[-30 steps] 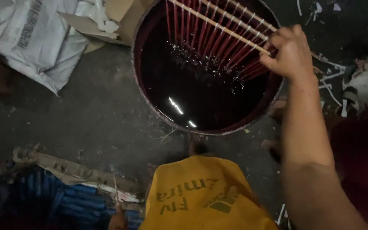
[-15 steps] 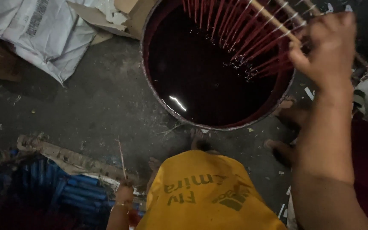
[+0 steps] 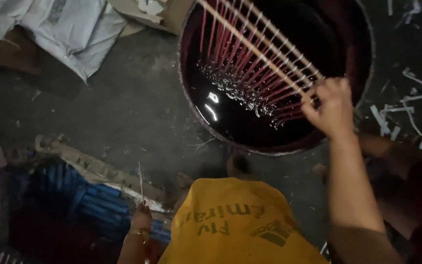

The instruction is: Dipping frames of candle wicks into a vat of red wax and hanging them on a rack to dry.

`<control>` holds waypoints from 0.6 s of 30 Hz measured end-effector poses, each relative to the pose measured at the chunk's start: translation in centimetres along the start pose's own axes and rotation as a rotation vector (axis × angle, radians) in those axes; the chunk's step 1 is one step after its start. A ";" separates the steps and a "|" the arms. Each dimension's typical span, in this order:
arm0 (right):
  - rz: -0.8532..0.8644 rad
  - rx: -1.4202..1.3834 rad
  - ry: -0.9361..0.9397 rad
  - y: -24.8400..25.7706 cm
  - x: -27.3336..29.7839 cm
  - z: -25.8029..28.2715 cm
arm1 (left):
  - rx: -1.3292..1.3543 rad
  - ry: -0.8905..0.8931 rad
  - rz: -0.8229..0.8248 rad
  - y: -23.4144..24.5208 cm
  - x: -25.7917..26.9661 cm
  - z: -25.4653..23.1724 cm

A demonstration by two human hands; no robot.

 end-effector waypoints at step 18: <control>0.153 -0.210 -0.207 -19.2 5.3 -8.4 | 0.487 0.231 0.164 1.5 7.9 -4.2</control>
Point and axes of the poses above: each hand's wrist, its own x-axis away from the middle knuckle, its own y-axis out of the back of the hand, z = x × y, the point moved 5 cm from there along -x, towards the middle knuckle, and after that the axes turned 5 degrees about z, right-handed, at the moved point
